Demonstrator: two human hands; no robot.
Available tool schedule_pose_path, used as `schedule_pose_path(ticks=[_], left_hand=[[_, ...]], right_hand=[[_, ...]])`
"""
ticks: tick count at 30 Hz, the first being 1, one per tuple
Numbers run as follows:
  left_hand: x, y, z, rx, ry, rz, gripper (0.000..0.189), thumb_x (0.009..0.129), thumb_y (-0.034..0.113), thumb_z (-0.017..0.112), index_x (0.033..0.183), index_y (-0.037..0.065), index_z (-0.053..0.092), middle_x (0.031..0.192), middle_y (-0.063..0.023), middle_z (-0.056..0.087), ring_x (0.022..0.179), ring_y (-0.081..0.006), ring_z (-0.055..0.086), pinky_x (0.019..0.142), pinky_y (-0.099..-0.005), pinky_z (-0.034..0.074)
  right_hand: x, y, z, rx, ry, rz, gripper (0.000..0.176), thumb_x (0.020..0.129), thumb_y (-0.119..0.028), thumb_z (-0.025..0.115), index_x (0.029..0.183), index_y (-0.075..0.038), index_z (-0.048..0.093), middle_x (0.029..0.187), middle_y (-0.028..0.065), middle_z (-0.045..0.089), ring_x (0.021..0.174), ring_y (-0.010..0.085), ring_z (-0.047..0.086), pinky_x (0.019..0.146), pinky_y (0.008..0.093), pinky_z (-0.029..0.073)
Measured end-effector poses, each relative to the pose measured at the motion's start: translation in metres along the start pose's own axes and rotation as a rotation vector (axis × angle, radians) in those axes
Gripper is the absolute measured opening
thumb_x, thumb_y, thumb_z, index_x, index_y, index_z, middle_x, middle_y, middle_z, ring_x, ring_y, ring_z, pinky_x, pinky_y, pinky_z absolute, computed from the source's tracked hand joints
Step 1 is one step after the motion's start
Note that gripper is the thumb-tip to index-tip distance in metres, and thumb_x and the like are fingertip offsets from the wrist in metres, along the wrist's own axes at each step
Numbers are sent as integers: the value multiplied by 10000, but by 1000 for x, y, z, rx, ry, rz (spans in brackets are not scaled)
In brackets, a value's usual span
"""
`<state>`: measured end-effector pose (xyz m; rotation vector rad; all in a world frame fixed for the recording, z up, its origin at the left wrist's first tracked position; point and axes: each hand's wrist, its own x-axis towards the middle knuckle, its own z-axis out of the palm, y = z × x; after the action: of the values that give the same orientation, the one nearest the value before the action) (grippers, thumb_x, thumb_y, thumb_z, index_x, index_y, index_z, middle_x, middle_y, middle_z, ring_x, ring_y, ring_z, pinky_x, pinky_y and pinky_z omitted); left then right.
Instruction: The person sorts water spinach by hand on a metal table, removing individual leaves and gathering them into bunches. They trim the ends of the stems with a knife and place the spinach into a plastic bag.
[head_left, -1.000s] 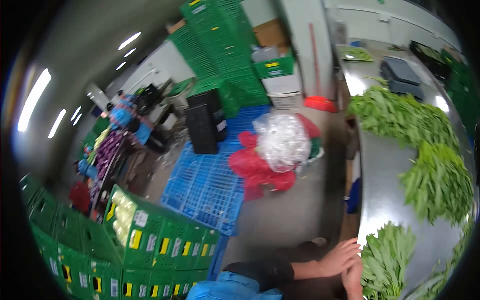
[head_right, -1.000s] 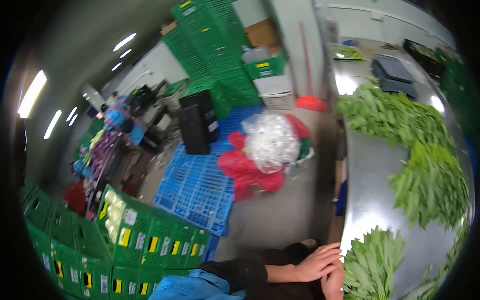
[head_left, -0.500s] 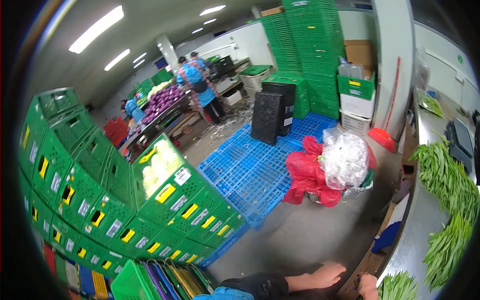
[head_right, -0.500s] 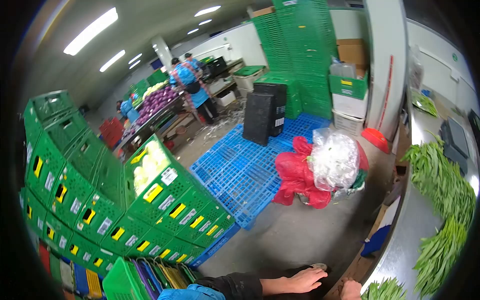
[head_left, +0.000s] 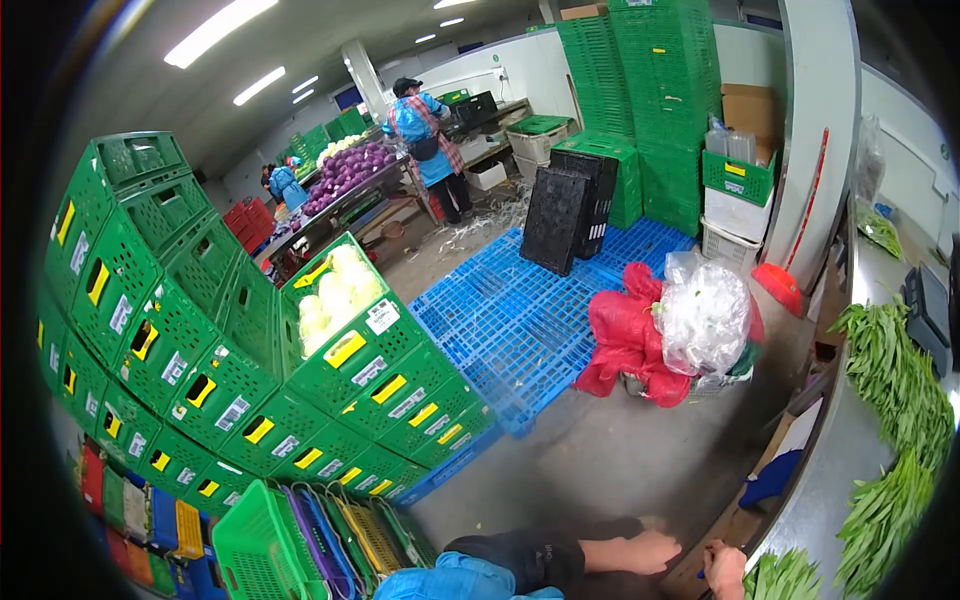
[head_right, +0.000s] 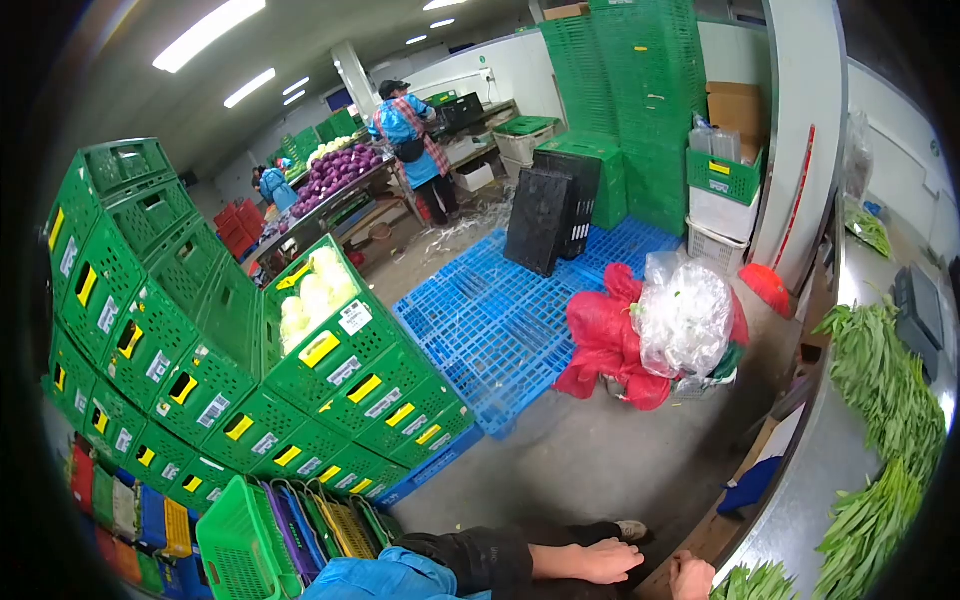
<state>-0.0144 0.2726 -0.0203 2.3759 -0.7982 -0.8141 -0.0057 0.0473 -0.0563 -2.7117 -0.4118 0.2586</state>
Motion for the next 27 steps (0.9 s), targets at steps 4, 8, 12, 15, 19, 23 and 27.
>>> schedule_pose_path(ticks=[4,8,12,15,19,23,27], left_hand=[[-2,-7,12,-4,201,79,217,728,98,644,888,-29,571,875,-203,623,828,-382,620,723,-455,509],[-2,-9,14,-2,91,39,269,755,124,646,957,-24,547,938,-191,606,898,-368,607,766,-454,497],[-8,-17,17,-2,122,41,244,742,98,626,943,-27,567,902,-213,621,877,-370,623,750,-456,513],[-8,-25,18,-20,94,14,262,753,107,618,971,-27,558,932,-220,614,899,-382,614,761,-466,505],[-22,-47,14,-106,53,-7,327,799,166,606,1055,-23,530,1011,-212,587,980,-396,573,824,-470,471],[-56,-127,48,-179,16,-132,579,910,443,503,1267,-11,464,1216,-212,526,1151,-378,496,971,-427,403],[-95,-183,84,-635,-94,-610,807,880,656,400,1305,-26,482,1362,-226,448,1265,-354,419,1050,-394,324]], right_hand=[[-1,0,0,-13,-26,18,160,762,-194,639,862,-74,673,760,123,683,743,312,659,726,401,513],[0,-3,-3,9,-61,38,150,759,-200,634,852,-91,678,792,115,686,769,310,656,729,401,511],[6,14,11,-170,-186,13,235,895,-313,525,1007,-135,631,815,179,671,781,361,644,728,464,506],[7,16,8,-127,-196,-6,232,891,-300,532,1014,-133,634,814,174,670,791,368,640,733,462,507],[21,38,6,-110,-174,-180,244,890,-317,542,969,-114,654,786,188,657,770,376,635,703,459,503],[52,55,-18,-146,-33,-149,163,744,-226,632,833,-98,680,863,115,680,826,298,646,724,411,504],[56,42,-46,-73,37,-187,218,805,-292,600,839,-92,679,762,155,656,731,339,636,659,426,499]])
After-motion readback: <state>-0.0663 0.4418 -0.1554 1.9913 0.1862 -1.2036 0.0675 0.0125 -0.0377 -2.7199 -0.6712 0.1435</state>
